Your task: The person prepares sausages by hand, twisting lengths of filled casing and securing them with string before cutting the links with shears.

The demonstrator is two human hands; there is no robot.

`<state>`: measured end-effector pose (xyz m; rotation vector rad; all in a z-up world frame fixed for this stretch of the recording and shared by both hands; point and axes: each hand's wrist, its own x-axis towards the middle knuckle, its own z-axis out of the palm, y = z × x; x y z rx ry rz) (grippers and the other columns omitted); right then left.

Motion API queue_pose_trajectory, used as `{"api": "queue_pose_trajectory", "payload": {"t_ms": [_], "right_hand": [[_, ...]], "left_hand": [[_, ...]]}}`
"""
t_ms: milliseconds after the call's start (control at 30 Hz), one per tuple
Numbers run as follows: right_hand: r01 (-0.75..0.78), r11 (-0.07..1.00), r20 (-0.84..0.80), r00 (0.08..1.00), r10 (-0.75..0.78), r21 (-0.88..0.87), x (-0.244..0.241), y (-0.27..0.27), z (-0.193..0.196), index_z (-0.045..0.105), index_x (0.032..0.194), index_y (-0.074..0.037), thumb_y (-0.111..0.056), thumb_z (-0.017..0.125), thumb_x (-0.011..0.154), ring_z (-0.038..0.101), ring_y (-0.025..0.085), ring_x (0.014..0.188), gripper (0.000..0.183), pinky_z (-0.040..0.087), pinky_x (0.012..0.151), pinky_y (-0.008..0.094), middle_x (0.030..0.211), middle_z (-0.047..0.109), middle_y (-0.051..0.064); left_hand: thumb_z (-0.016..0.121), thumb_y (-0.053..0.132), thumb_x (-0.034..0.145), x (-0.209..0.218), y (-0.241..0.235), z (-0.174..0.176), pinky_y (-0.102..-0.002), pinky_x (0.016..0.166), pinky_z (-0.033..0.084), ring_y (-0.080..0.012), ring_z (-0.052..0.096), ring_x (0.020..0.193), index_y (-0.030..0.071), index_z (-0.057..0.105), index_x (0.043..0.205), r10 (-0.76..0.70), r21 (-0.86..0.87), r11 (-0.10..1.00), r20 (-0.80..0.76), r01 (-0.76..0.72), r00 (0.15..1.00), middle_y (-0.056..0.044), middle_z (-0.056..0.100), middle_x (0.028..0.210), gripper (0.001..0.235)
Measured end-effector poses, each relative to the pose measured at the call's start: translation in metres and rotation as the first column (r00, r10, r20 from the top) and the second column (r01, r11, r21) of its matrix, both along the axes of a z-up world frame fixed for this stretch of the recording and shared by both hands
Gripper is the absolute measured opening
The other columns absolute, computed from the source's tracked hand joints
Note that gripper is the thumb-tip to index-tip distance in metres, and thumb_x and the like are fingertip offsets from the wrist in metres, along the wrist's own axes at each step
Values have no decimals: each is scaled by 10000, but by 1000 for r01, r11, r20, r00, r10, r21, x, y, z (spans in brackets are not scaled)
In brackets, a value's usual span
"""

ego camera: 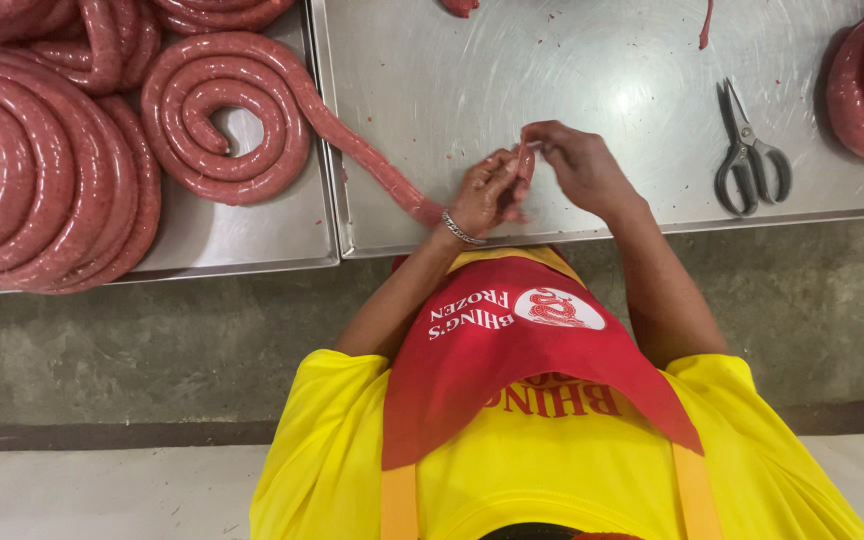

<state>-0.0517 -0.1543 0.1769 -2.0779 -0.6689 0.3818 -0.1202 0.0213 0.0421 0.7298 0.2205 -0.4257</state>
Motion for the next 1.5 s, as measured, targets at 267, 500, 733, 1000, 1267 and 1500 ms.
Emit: {"api": "queue_pose_trajectory", "payload": {"t_ms": [267, 500, 733, 1000, 1267, 1500], "right_hand": [[414, 832, -779, 626, 34, 369, -43, 5, -37, 660, 1231, -52, -86, 688, 950, 707, 142, 869, 284, 574, 741, 298, 1029, 714, 61], [584, 617, -703, 708, -68, 528, -59, -19, -80, 641, 1010, -11, -45, 701, 979, 655, 136, 870, 76, 589, 878, 353, 945, 693, 45], [617, 257, -666, 656, 354, 744, -59, -18, -54, 665, 1201, 41, -25, 528, 1044, 610, 139, 702, 218, 621, 958, 464, 801, 628, 35], [567, 760, -619, 731, -287, 318, -1, -55, -56, 125, 1629, -241, -143, 687, 1042, 754, 232, 978, 819, 649, 751, 375, 1613, 302, 255], [482, 413, 564, 820, 99, -773, 116, -213, -149, 649, 1096, -216, -151, 757, 924, 674, 296, 1045, 214, 568, 948, 484, 936, 684, 72], [523, 533, 375, 851, -367, -665, 87, -124, -119, 521, 1432, -100, -92, 710, 932, 699, 343, 733, 535, 584, 531, 408, 1476, 465, 319]], "left_hand": [[655, 172, 1024, 7, 7, 28, -228, 618, 506, -50, 613, 812, 6, 723, 1055, -42, 344, 933, 405, -110, 914, 24, 598, 1263, 182], [607, 160, 1073, 6, 18, 9, -208, 623, 472, -38, 528, 699, 29, 645, 1042, -118, 320, 947, 250, 33, 961, -6, 672, 894, 140], [625, 137, 1041, -3, 14, -11, -231, 679, 516, -46, 583, 771, 30, 697, 1068, -173, 528, 849, 313, -20, 934, 11, 654, 834, 131], [715, 271, 1002, -22, 25, 8, -343, 929, 558, -192, 658, 1065, 93, 731, 1085, -477, 828, 540, 451, -153, 755, -95, 678, 1152, 197], [849, 479, 632, -62, 132, 39, -654, 1141, 234, -307, 525, 1278, 79, 697, 1166, -684, 855, -213, 215, -473, 697, -97, 630, 1240, 684], [830, 265, 743, -49, 116, -17, -486, 1115, 390, -296, 585, 1223, 84, 692, 1218, -749, 837, -257, 144, -483, 647, -102, 678, 1229, 526]]}}
